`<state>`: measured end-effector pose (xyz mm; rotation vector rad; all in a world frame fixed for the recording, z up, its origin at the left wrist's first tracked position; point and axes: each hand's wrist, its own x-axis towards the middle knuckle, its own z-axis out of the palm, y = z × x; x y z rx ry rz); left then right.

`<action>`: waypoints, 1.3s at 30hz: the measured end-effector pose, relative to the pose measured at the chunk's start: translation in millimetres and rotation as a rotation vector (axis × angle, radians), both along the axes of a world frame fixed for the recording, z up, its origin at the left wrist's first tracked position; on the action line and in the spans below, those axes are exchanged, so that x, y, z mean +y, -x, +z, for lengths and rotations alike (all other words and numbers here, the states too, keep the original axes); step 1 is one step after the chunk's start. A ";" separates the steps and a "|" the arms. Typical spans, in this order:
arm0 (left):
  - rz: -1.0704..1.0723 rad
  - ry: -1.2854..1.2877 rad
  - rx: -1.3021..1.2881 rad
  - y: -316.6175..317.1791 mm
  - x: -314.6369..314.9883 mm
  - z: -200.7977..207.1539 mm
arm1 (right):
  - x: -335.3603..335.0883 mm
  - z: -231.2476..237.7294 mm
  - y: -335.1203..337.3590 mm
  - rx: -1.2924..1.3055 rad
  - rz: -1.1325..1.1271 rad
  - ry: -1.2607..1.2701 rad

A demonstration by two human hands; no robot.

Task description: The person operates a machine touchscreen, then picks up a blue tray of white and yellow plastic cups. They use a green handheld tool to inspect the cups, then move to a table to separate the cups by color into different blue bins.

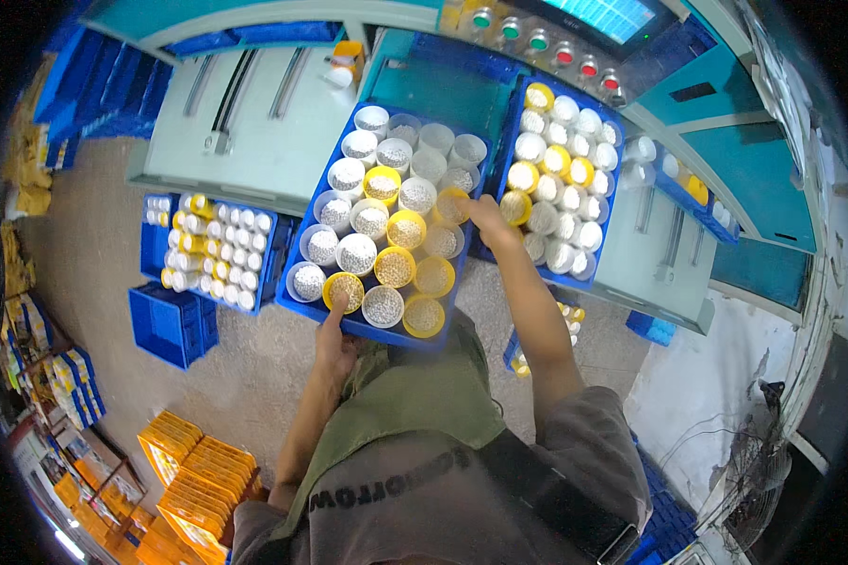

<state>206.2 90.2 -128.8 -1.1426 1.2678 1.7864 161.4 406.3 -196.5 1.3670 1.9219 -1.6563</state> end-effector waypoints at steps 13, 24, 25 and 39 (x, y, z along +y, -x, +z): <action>0.162 0.191 0.024 -239.2 -197.5 -54.5 | -188.4 -44.4 -224.7 0.219 0.268 -0.007; 0.273 0.330 -0.098 -263.2 -258.9 -414.6 | -254.2 -502.2 -245.9 -0.299 0.384 0.200; 0.271 0.316 -0.119 -257.1 -262.6 -455.8 | -255.7 -530.2 -238.9 -0.281 0.370 0.238; -0.312 0.174 0.115 -258.6 -332.0 -689.6 | -228.3 -526.1 -212.4 -0.040 0.218 0.311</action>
